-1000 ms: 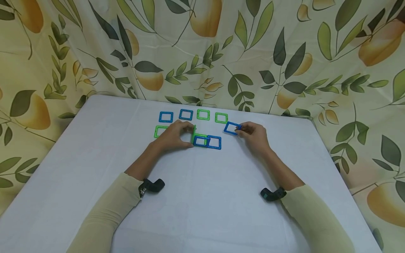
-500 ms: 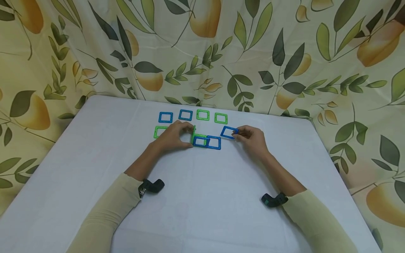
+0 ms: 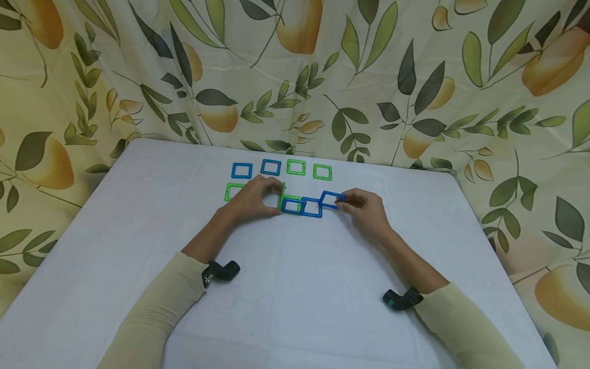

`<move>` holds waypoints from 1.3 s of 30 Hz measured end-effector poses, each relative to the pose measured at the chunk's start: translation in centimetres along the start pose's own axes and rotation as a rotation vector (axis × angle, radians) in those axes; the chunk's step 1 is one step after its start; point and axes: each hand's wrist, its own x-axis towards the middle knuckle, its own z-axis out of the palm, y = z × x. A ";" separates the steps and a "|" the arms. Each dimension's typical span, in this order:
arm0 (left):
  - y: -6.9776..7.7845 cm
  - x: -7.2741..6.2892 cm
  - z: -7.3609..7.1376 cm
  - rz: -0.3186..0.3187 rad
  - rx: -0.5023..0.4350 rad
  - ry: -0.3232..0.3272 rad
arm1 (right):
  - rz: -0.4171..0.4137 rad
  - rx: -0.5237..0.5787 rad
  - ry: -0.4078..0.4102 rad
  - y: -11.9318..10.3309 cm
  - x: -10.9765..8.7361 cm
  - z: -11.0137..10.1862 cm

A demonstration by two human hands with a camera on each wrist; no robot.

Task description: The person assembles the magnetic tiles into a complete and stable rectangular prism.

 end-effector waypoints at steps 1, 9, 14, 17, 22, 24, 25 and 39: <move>0.0 0.0 0.0 0.000 0.002 -0.001 | -0.006 0.004 -0.003 0.0 -0.1 0.0; -0.1 0.0 0.0 -0.002 0.000 -0.003 | -0.007 0.018 -0.017 -0.4 -0.5 0.4; 0.0 0.0 -0.1 0.003 0.001 -0.003 | -0.010 0.015 -0.014 -0.6 -0.6 0.5; -0.1 0.0 -0.1 -0.005 0.004 -0.005 | -0.009 0.010 -0.018 -0.6 -0.7 0.6; -0.1 0.0 0.0 -0.023 0.002 -0.010 | -0.019 0.015 -0.026 -0.6 -0.9 0.8; -0.1 0.0 0.0 -0.027 -0.001 -0.010 | -0.026 0.017 -0.025 -0.7 -0.9 0.9; -0.1 0.0 0.0 -0.024 -0.002 -0.010 | -0.030 0.015 -0.025 -0.7 -1.0 0.9; -0.2 0.1 -0.1 0.000 0.004 -0.010 | -0.070 0.021 -0.039 -0.7 -1.1 1.7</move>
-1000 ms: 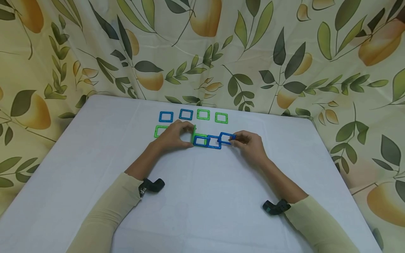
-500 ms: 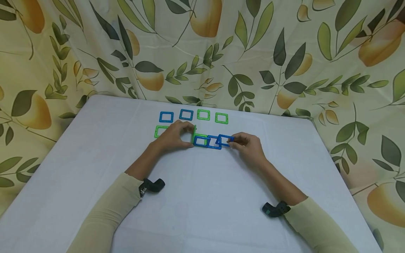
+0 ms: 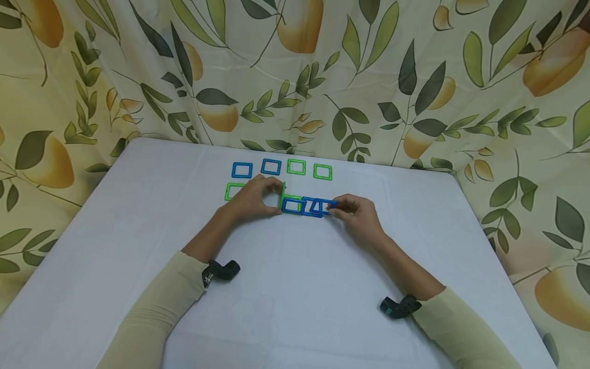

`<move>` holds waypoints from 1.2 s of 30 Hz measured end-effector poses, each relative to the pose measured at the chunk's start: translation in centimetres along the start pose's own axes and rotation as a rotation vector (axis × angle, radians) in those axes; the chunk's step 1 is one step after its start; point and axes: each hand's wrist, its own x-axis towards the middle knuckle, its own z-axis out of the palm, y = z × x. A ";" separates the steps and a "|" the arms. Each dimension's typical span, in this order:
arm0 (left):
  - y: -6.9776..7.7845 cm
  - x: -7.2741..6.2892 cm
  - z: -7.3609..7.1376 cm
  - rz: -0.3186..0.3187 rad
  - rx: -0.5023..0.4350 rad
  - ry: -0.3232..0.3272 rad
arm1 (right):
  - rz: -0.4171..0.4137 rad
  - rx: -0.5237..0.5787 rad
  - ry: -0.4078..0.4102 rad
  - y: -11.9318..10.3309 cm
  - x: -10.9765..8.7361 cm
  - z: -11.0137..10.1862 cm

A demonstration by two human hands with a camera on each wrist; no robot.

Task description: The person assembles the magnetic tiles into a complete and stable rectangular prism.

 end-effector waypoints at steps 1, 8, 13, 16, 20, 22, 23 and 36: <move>0.0 0.0 0.0 -0.001 0.000 0.000 | 0.003 0.004 -0.003 -0.1 0.0 0.1; 0.0 -0.1 0.0 -0.008 -0.001 0.001 | 0.019 0.029 -0.025 -0.2 0.0 0.5; 0.1 -0.1 -0.1 -0.009 0.001 0.000 | -0.001 0.041 -0.024 -0.3 0.1 0.9; 0.1 0.0 -0.2 -0.014 0.001 -0.001 | -0.008 0.049 -0.025 -0.3 0.2 1.1; 0.2 -0.1 -0.1 -0.017 0.003 -0.002 | 0.003 0.060 -0.027 -0.4 0.2 1.2; 0.3 -0.1 -0.1 -0.016 0.005 0.001 | 0.012 0.062 -0.029 -0.4 0.2 1.2; 0.2 -0.1 -0.1 -0.017 0.006 0.001 | 0.016 0.063 -0.029 -0.4 0.2 1.2; 0.2 -0.1 -0.1 -0.006 0.011 0.001 | 0.043 0.046 -0.041 0.1 0.1 1.3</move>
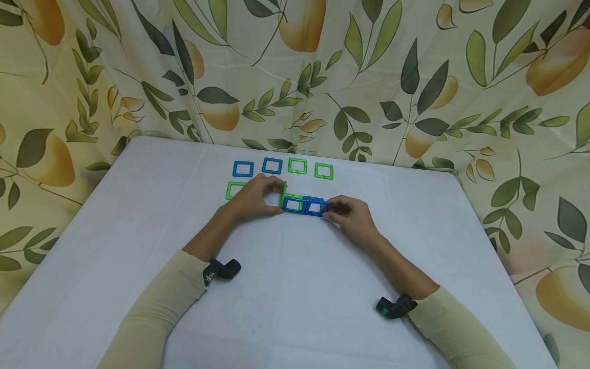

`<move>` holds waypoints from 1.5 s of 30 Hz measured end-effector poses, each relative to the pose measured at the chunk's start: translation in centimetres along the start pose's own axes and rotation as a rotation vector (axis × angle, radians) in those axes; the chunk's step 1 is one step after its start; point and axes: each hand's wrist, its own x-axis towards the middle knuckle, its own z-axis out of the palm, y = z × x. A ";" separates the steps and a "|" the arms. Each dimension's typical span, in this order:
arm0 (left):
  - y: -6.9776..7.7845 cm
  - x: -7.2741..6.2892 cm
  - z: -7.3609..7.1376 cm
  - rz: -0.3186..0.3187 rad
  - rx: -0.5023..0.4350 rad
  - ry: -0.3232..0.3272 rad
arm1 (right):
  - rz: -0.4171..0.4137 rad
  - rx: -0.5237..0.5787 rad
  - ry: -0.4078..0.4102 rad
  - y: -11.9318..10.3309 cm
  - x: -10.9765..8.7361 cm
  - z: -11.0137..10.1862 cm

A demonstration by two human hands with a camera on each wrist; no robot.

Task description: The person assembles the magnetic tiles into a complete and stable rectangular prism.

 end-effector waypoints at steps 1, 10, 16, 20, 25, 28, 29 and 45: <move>0.0 0.0 0.0 0.002 0.000 0.000 | -0.002 -0.003 -0.004 0.1 0.0 0.0; -0.3 0.1 0.1 0.007 0.000 0.001 | -0.011 -0.032 -0.024 0.1 0.1 -0.1; -0.2 0.1 0.1 0.006 0.014 -0.007 | -0.009 -0.053 -0.023 0.1 0.1 -0.1; -0.2 0.0 0.1 0.005 0.016 -0.008 | -0.015 -0.054 -0.019 0.1 0.0 -0.1; -0.1 0.0 0.1 -0.003 0.011 -0.003 | -0.032 -0.063 -0.021 0.0 -0.1 0.0; -0.1 0.0 0.1 -0.005 0.007 -0.002 | -0.032 -0.055 -0.034 -0.2 -0.1 0.1; -0.1 0.0 0.1 -0.004 0.007 -0.001 | -0.032 -0.046 -0.044 -0.2 -0.2 0.1; -0.2 0.2 0.1 0.036 0.005 0.006 | -0.007 -0.023 -0.170 -2.0 -1.5 1.2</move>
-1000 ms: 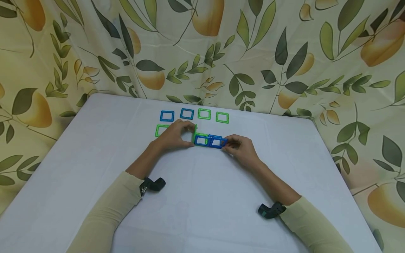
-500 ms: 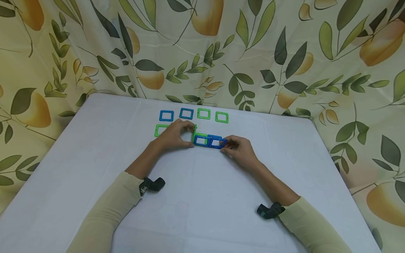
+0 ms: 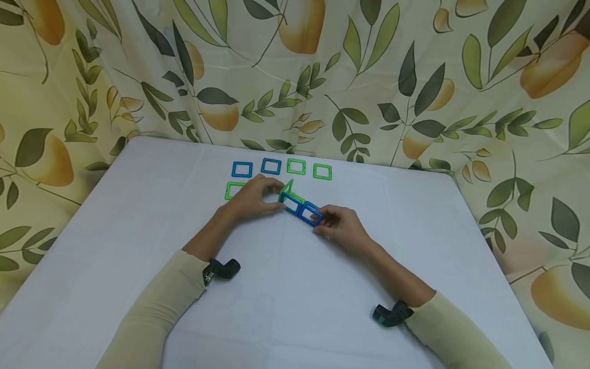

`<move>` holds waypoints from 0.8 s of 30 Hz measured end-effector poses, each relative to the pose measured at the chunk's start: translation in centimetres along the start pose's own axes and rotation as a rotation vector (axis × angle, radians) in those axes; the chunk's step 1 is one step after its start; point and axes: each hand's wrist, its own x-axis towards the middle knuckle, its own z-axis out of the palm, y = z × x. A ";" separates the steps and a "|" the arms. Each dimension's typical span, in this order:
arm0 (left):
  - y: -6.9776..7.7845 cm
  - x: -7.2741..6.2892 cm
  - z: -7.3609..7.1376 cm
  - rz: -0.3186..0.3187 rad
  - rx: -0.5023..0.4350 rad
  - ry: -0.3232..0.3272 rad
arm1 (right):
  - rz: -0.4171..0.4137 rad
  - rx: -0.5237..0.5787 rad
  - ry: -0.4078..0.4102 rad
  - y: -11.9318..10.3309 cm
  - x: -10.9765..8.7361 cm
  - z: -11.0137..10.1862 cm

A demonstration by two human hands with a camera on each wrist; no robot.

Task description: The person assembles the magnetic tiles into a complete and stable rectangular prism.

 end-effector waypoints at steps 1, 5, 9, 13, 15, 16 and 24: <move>0.0 0.0 0.0 -0.001 0.002 0.000 | -0.002 -0.010 -0.009 -0.2 -0.1 0.1; -0.1 0.1 0.0 -0.007 0.002 0.004 | -0.032 -0.043 -0.021 -0.8 -0.2 0.3; -0.1 0.2 0.0 -0.018 -0.002 0.014 | -0.043 -0.074 -0.023 -0.8 -0.2 0.6; -0.2 0.2 0.2 -0.021 0.003 0.017 | -0.018 -0.110 -0.040 -1.0 -0.3 0.9; -0.3 0.2 0.2 -0.022 0.012 0.017 | -0.014 -0.124 -0.051 -1.2 -0.5 1.1; -0.3 0.2 0.3 -0.021 0.017 0.018 | -0.014 -0.126 -0.055 -1.4 -0.5 1.2; -0.5 0.4 0.4 -0.008 0.030 0.023 | -0.042 -0.107 -0.082 -2.3 -1.0 2.3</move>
